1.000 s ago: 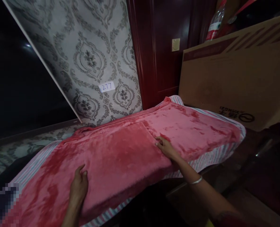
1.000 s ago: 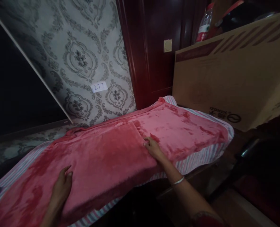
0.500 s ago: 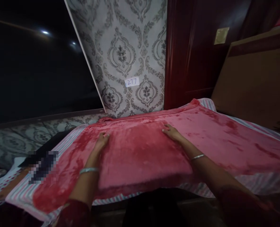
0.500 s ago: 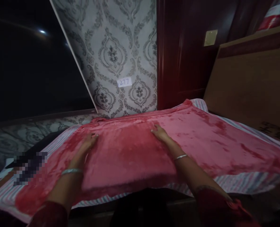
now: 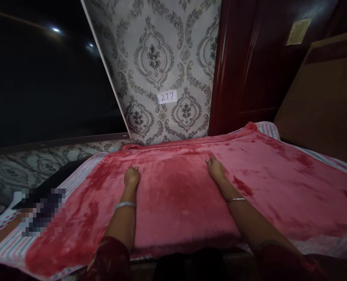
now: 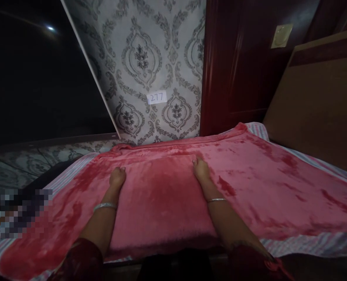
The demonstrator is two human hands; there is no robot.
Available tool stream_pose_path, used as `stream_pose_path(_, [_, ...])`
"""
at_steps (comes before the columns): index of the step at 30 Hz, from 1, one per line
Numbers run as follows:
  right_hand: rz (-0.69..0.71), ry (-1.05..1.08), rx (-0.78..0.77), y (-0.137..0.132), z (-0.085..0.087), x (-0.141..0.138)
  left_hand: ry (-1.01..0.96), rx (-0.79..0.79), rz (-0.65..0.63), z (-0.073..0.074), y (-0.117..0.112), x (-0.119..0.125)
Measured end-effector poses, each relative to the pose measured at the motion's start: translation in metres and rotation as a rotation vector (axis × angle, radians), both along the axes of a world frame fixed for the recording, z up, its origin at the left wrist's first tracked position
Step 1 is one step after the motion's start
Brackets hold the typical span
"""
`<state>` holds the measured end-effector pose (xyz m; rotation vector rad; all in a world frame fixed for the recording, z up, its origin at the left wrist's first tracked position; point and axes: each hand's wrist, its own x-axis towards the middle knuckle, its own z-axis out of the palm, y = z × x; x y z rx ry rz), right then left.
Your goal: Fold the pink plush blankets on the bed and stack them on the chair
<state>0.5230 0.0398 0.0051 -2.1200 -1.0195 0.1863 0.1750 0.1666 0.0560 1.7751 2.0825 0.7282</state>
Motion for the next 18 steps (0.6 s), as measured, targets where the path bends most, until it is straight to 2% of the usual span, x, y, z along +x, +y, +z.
stream_pose_path(11, [-0.046, -0.04, 0.001, -0.0001, -0.0016, -0.0019, 0.022, -0.03, 0.014, 0.0053, -0.0052, 0.0016])
stream_pose_path(15, [-0.044, -0.139, 0.041, -0.0031, -0.0014, -0.0026, 0.001, -0.042, 0.008, 0.0049, -0.0033, 0.0013])
stream_pose_path(18, [-0.034, -0.194, 0.005, -0.0052, 0.0021, -0.0044, -0.024, -0.055, 0.001, 0.0035, -0.0001, 0.0009])
